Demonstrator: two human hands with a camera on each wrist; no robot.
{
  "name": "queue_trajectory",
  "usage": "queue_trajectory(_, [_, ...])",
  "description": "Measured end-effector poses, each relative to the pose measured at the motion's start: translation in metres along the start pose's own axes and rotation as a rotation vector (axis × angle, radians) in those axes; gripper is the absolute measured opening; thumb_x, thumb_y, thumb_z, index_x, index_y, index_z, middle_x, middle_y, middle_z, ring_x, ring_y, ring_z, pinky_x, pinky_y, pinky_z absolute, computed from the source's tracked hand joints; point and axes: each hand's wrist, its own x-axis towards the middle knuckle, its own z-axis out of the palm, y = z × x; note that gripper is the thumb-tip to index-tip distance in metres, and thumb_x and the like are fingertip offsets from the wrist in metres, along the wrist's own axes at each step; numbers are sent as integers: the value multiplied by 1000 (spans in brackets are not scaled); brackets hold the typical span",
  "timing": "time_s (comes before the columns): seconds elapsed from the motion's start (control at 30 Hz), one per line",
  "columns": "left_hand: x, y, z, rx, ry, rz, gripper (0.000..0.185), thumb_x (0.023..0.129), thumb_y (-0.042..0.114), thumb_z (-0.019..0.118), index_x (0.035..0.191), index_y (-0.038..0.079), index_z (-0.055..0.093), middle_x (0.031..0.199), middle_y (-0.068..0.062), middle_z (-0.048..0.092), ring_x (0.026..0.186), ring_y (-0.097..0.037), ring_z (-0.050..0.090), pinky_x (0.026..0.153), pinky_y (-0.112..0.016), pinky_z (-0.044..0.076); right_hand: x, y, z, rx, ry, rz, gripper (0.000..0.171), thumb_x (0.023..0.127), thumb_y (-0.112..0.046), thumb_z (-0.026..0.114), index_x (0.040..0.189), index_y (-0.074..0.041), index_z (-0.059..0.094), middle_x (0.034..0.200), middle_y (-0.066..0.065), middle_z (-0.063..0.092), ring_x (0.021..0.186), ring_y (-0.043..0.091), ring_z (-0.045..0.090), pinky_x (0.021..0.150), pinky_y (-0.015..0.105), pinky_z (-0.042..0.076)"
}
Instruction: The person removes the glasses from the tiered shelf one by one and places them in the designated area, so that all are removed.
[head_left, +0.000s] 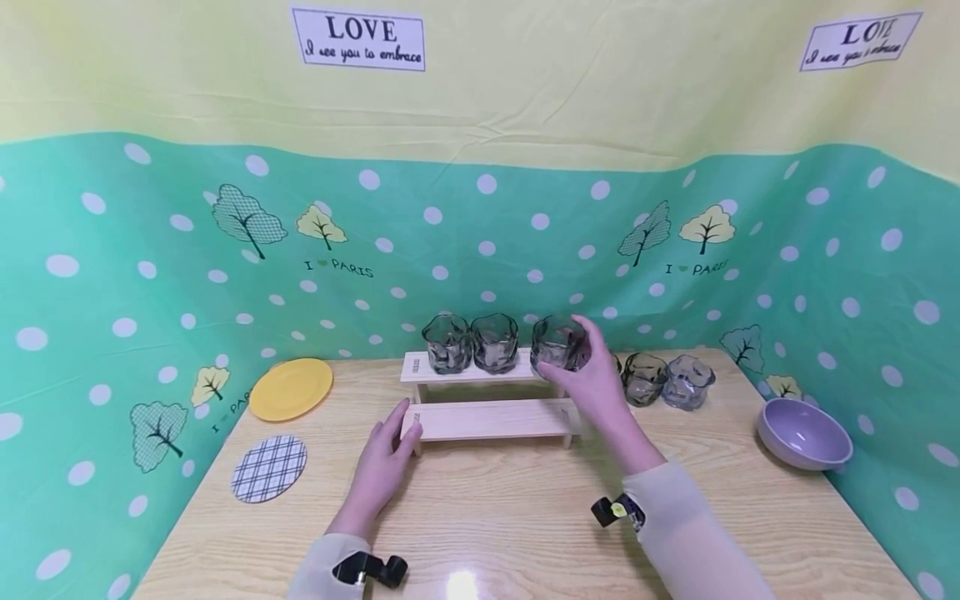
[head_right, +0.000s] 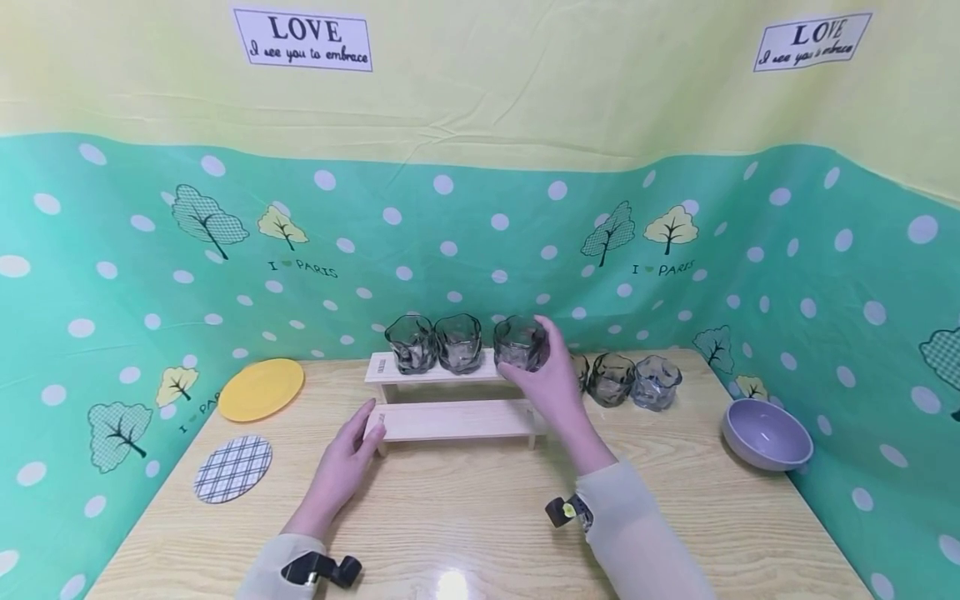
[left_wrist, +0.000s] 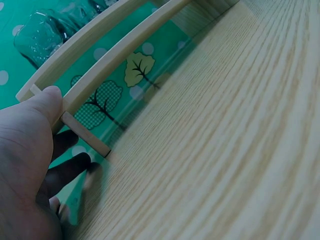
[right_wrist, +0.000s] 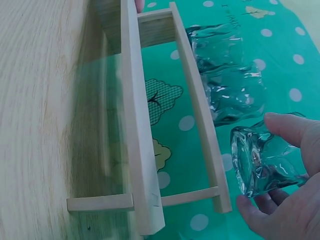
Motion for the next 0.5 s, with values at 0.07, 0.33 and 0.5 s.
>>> queue_trajectory(0.07, [0, 0, 0, -3, -1, -2, 68, 116, 46, 57, 172, 13, 40, 169, -17, 47, 164, -50, 22, 138, -57, 9, -3, 0, -2, 7, 5, -4, 109, 87, -31, 98, 173, -30, 32, 166, 15, 48, 151, 43, 47, 126, 64, 40])
queue_trajectory(0.33, [-1, 1, 0, -6, -4, -7, 69, 116, 48, 56, 172, 14, 40, 170, -16, 46, 164, -52, 19, 137, -59, 9, -18, -2, -12, 39, 12, 2, 109, 85, -30, 99, 172, -36, 33, 160, 16, 52, 145, 42, 53, 122, 58, 47])
queue_trajectory(0.5, [0, 1, 0, -5, -1, 3, 68, 116, 48, 57, 172, 12, 40, 170, -16, 46, 164, -50, 22, 138, -57, 9, -27, 1, -20, 50, -1, 11, 108, 86, -29, 99, 171, -37, 33, 162, 16, 48, 145, 44, 53, 122, 57, 48])
